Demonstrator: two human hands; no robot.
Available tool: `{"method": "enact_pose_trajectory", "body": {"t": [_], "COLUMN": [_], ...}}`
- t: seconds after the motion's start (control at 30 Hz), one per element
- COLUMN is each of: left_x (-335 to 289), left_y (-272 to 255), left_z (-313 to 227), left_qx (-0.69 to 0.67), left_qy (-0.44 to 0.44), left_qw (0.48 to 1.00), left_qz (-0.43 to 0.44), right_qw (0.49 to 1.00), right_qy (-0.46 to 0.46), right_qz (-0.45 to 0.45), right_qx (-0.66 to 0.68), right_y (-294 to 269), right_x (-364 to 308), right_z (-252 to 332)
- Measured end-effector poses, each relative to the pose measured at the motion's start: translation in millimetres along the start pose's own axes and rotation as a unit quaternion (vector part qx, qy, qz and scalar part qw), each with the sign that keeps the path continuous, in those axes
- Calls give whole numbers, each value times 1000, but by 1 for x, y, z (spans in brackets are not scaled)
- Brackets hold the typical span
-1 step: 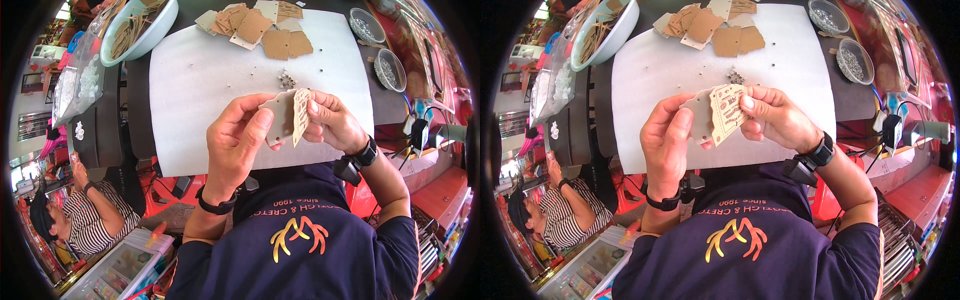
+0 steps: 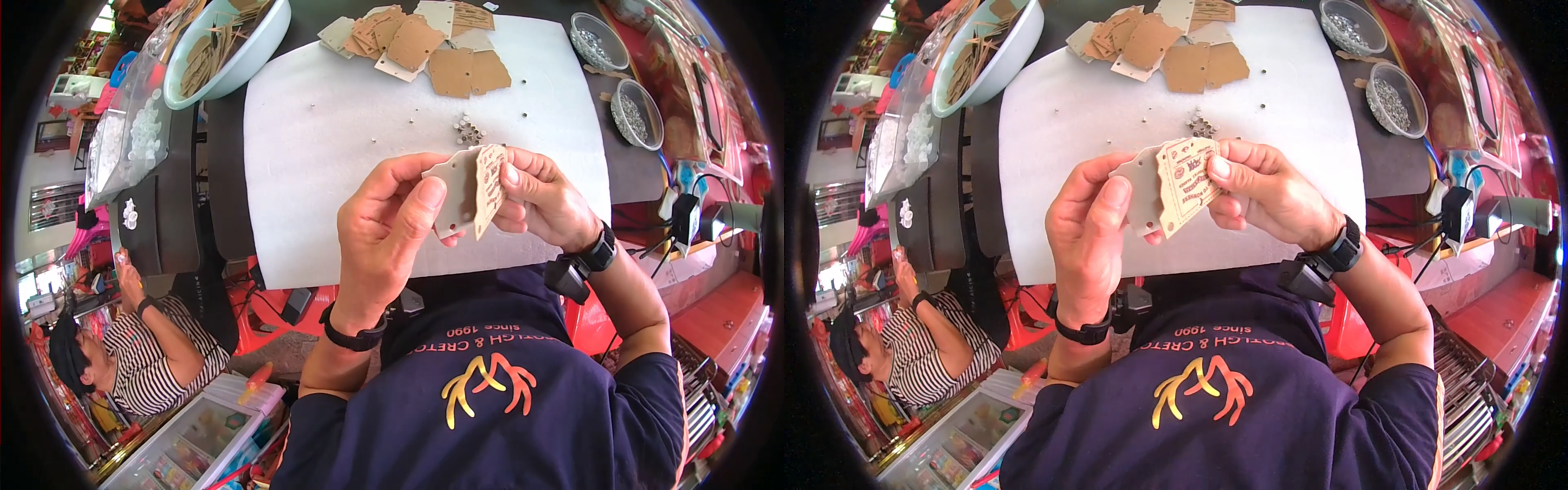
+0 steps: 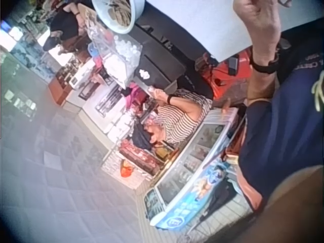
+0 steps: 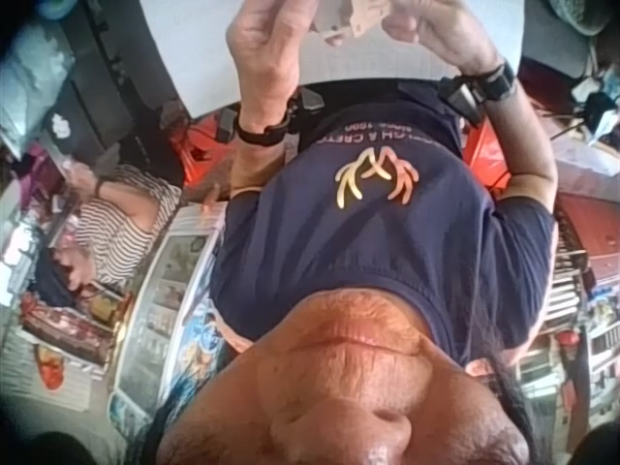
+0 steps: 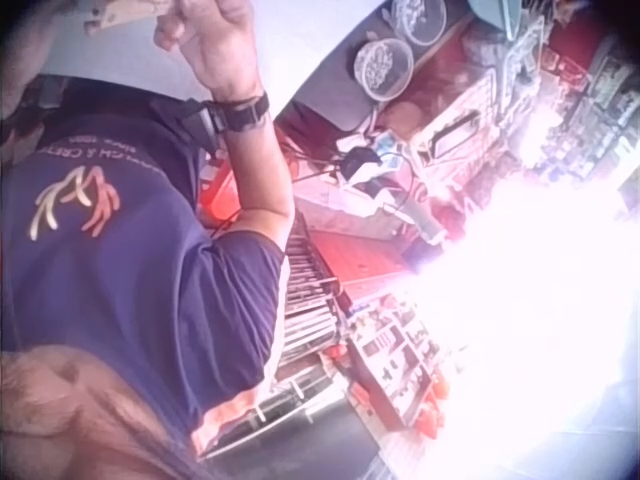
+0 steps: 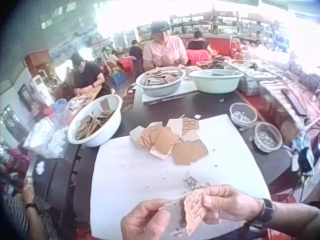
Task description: Attaching small metal rivets or eyelets to leather tags for shoes by hand.
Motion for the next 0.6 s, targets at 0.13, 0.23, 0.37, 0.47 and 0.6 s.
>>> {"method": "enact_pose_trajectory", "body": {"t": [0.13, 0.23, 0.37, 0.47, 0.6], "left_x": [2, 4, 7, 9, 10], "left_y": [0, -3, -4, -5, -6], "left_z": [5, 10, 13, 15, 18], "left_qx": [-55, -40, -20, -14, 5], "left_qy": [-20, -11, -11, -12, 4], "left_qw": [998, 999, 999, 999, 998], "left_qz": [0, -12, -34, -46, -55], "right_qw": [998, 990, 973, 966, 957], "right_qy": [-29, -58, -72, -73, -77], "right_qz": [-29, -64, -108, -116, -133], "right_qx": [-57, -112, -192, -218, -247], "right_y": [2, 9, 9, 10, 14], "right_x": [-1, -1, 0, -1, -1], "right_z": [2, 5, 6, 7, 7]}}
Point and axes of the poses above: each hand's wrist, its own x-axis towards the middle knuckle, its own y-axis out of the palm, z = x × y, the point moved 2 cm from there along x, towards the middle knuckle, and after that the axes turned 11 degrees about x, right-handed, at the moved point
